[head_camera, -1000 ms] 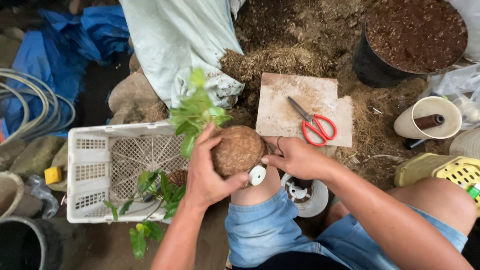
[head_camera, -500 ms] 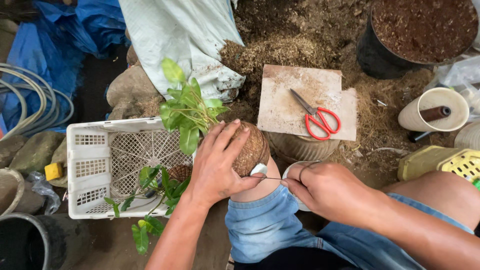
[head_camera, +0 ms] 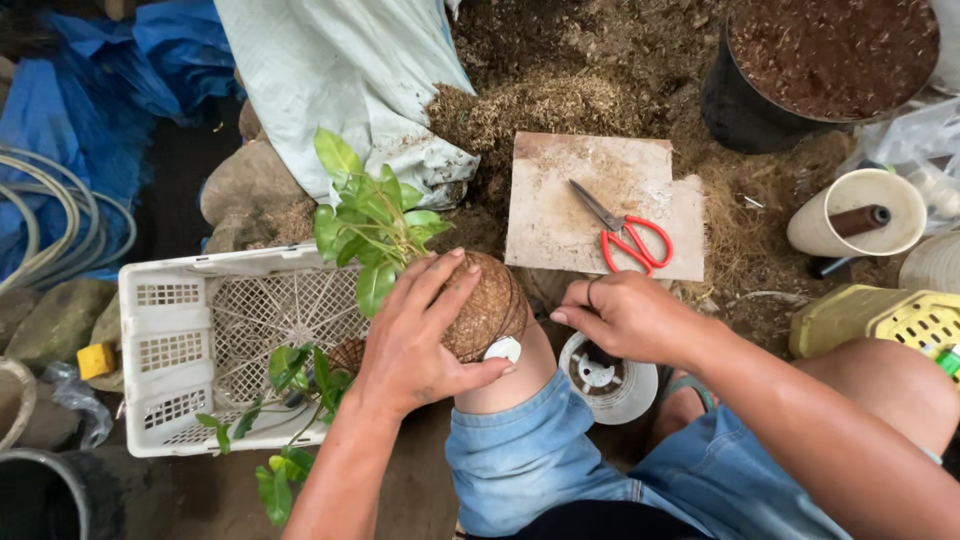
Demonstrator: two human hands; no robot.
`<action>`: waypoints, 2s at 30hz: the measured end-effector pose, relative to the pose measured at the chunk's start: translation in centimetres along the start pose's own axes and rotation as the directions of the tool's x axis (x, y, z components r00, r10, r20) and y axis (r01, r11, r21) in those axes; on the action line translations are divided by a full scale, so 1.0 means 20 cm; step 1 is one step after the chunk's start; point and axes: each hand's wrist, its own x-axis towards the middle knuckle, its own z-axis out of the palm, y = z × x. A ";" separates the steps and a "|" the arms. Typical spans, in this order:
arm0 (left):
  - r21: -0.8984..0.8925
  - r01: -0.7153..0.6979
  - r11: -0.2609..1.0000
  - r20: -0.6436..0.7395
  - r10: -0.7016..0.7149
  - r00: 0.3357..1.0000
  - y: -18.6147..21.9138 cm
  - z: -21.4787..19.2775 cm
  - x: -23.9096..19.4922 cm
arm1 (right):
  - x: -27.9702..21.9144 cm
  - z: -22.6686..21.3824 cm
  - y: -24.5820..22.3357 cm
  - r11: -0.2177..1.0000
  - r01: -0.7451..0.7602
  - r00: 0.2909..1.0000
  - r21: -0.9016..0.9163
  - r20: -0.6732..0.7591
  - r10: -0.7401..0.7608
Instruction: The person secures a plant into a coconut husk pot using a black string. They wrap the string around the husk multiple times to create a net, then use scissors to cut the string and tuck the end.
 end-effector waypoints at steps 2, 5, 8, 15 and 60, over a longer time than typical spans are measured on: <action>-0.016 0.009 1.000 0.001 -0.009 1.000 0.00 -0.01 -0.01 | 0.03 0.02 0.04 1.000 -0.009 1.000 -0.010 0.027 0.010; -0.026 -0.008 1.000 -0.013 0.007 1.000 0.00 -0.01 0.00 | 0.06 0.06 0.10 0.993 -0.099 0.994 0.064 0.056 0.095; -0.045 -0.010 0.999 -0.008 0.009 1.000 0.01 0.00 -0.03 | 0.10 0.12 0.17 0.979 -0.129 0.989 0.161 0.087 0.116; -0.093 -0.041 0.995 -0.103 0.031 0.994 -0.03 0.00 -0.05 | 0.28 0.30 0.29 0.884 -0.154 0.982 0.442 0.166 0.089; -0.119 -0.160 0.980 0.014 0.163 0.987 0.03 0.00 -0.05 | -0.11 -0.46 -0.40 0.987 0.141 0.989 -0.078 -0.033 -0.144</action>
